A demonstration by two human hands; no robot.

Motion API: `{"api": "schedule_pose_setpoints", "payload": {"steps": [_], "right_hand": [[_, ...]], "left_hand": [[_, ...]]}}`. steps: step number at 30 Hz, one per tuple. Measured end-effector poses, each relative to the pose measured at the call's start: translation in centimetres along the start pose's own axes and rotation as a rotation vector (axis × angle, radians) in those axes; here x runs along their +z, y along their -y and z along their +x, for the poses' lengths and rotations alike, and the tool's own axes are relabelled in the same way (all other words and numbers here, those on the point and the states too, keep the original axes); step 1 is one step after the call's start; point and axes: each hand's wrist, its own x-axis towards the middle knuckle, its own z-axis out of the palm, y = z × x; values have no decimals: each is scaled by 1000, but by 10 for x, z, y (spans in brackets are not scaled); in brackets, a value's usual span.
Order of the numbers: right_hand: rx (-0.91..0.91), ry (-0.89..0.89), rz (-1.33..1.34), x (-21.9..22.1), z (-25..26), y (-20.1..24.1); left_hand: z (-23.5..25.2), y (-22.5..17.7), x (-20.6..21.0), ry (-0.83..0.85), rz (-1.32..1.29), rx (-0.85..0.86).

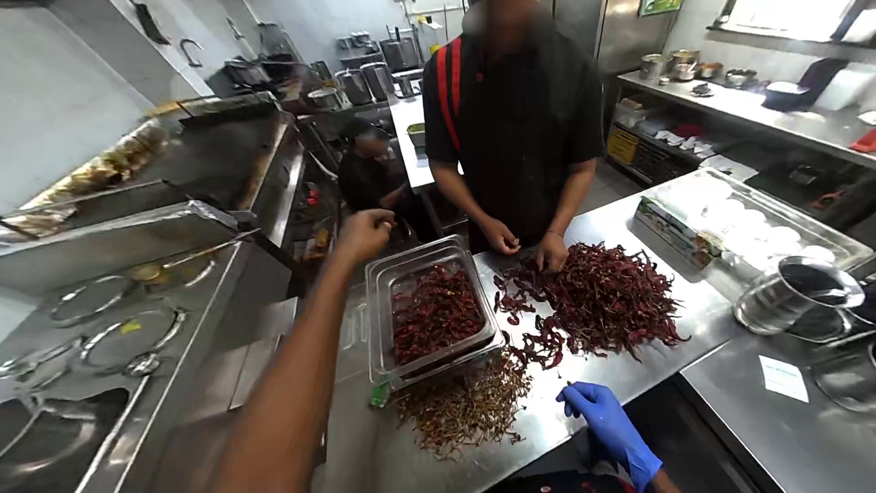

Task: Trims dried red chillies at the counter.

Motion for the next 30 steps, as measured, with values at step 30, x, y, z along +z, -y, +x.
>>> {"api": "schedule_pose_setpoints", "payload": {"steps": [30], "right_hand": [[-359, 34, -803, 33, 176, -35]], "left_hand": [[-354, -81, 281, -294, -625, -186]]}}
